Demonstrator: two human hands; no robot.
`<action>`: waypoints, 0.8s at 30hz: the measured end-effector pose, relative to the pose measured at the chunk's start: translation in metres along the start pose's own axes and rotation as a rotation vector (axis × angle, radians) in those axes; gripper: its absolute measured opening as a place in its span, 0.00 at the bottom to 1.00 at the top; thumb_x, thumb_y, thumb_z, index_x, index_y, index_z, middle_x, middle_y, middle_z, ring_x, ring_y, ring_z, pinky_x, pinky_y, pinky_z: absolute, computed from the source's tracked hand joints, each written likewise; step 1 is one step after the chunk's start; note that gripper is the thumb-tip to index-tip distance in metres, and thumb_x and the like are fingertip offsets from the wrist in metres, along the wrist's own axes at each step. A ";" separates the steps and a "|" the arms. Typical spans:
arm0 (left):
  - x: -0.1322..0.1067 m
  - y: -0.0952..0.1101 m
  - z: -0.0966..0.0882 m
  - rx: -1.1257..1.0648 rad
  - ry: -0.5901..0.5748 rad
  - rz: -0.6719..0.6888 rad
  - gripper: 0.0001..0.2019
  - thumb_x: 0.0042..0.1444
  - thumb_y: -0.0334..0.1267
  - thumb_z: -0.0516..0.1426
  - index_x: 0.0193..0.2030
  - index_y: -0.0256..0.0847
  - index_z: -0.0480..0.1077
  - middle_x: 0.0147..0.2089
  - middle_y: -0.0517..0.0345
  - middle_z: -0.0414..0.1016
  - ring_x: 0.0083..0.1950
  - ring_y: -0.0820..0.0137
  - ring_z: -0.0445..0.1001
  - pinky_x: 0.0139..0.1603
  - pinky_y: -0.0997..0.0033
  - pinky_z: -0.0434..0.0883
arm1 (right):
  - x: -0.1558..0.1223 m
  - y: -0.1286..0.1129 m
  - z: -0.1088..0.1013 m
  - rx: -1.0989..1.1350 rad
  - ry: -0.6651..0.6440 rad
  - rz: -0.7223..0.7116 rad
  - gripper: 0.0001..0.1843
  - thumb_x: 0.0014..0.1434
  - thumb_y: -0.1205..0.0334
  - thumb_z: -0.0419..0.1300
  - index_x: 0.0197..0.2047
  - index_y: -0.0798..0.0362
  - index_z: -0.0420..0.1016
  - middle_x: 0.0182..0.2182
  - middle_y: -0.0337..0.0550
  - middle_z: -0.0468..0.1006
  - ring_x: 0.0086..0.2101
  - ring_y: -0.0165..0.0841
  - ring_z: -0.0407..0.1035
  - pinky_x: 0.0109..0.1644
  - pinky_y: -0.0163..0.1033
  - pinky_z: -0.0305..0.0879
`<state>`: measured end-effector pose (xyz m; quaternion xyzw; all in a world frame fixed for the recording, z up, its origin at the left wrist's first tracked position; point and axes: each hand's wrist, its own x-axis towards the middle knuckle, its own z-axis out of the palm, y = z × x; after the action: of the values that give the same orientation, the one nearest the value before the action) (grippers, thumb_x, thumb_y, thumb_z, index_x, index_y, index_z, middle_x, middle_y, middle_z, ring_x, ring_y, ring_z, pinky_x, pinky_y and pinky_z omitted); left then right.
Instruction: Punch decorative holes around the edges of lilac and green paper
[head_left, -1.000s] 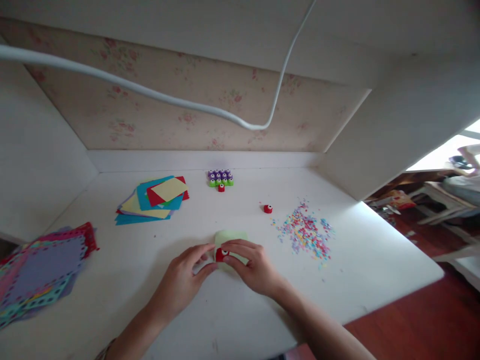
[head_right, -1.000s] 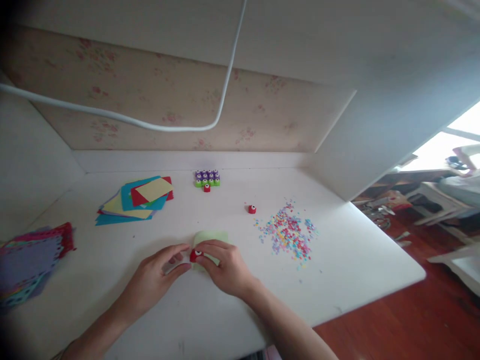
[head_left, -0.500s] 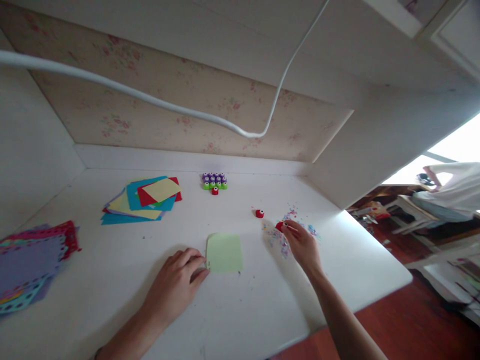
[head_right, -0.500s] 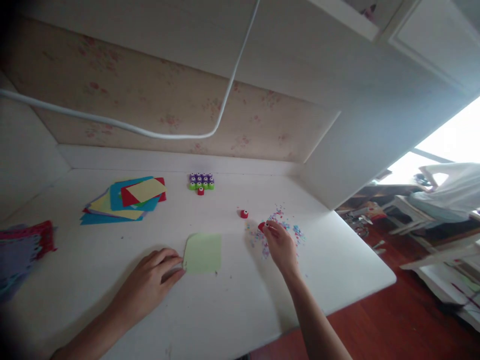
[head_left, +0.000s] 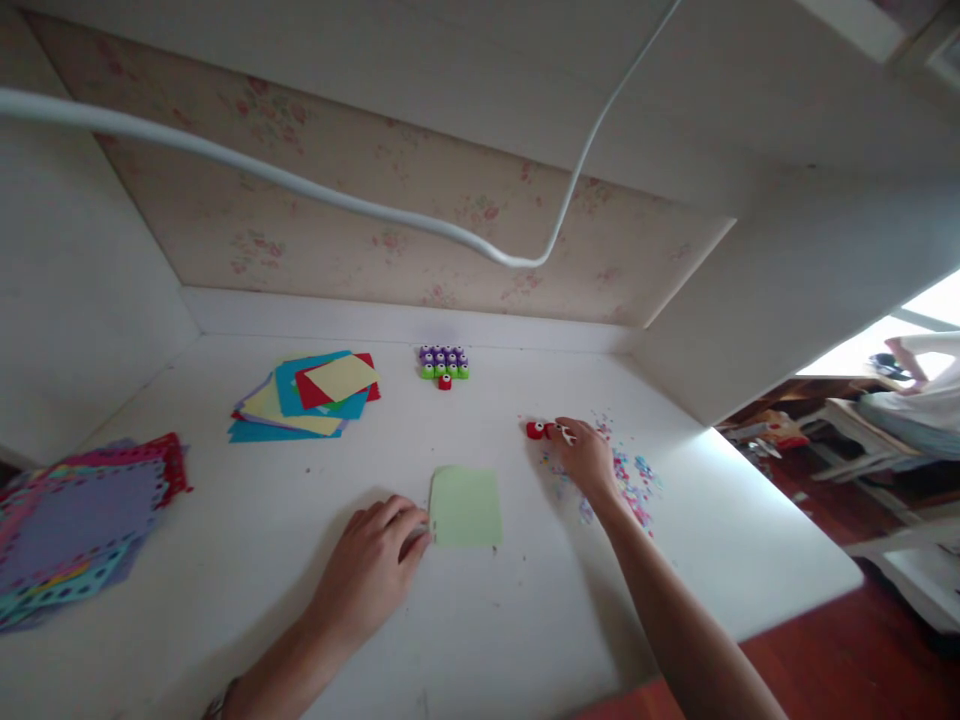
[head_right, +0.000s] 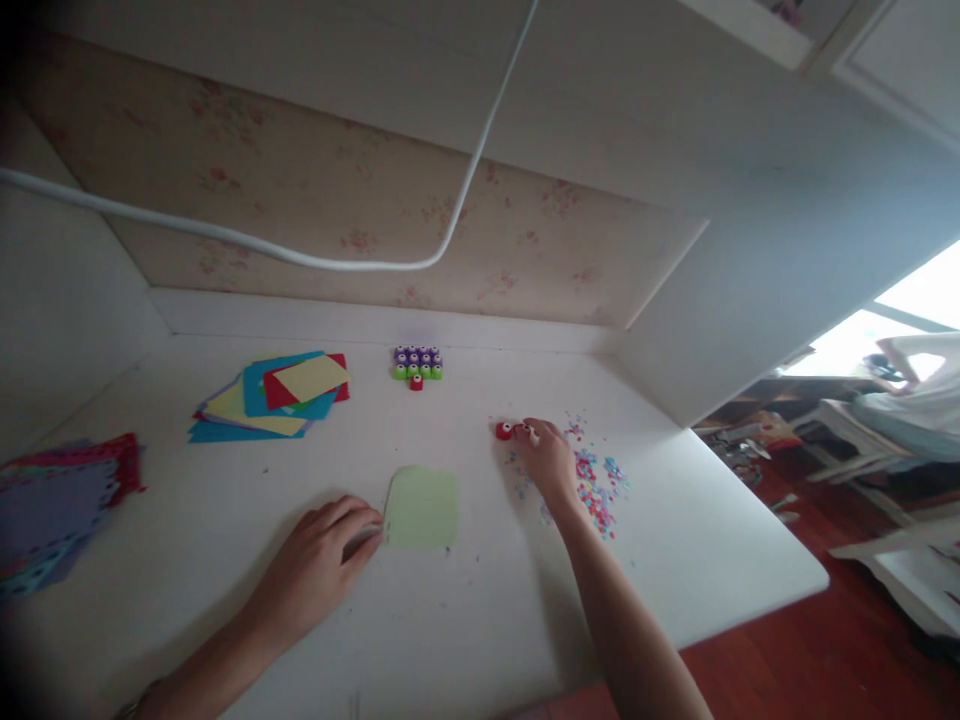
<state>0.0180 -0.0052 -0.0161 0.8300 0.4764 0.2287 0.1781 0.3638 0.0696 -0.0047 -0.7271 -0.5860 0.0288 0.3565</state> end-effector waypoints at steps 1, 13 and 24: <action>0.000 -0.001 0.000 -0.015 0.005 -0.004 0.07 0.63 0.34 0.54 0.44 0.43 0.73 0.44 0.55 0.76 0.45 0.62 0.74 0.47 0.58 0.68 | -0.005 -0.005 -0.001 -0.011 0.029 -0.026 0.18 0.61 0.50 0.57 0.46 0.52 0.80 0.47 0.53 0.79 0.47 0.46 0.73 0.54 0.53 0.66; 0.000 -0.003 0.000 -0.013 0.018 0.012 0.13 0.63 0.30 0.53 0.47 0.44 0.76 0.44 0.54 0.74 0.46 0.65 0.75 0.47 0.62 0.70 | -0.084 -0.087 0.030 0.039 -0.476 -0.554 0.28 0.63 0.54 0.60 0.64 0.52 0.65 0.59 0.54 0.71 0.59 0.47 0.63 0.64 0.59 0.58; 0.001 -0.003 0.000 -0.084 0.008 0.000 0.12 0.61 0.31 0.55 0.47 0.47 0.77 0.46 0.54 0.76 0.47 0.64 0.75 0.48 0.61 0.70 | -0.085 -0.088 0.037 0.420 -0.403 -0.308 0.09 0.61 0.61 0.61 0.45 0.49 0.77 0.36 0.44 0.77 0.37 0.35 0.73 0.42 0.43 0.73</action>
<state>0.0163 -0.0027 -0.0174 0.8209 0.4672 0.2520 0.2108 0.2471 0.0183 -0.0152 -0.5203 -0.7290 0.2382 0.3757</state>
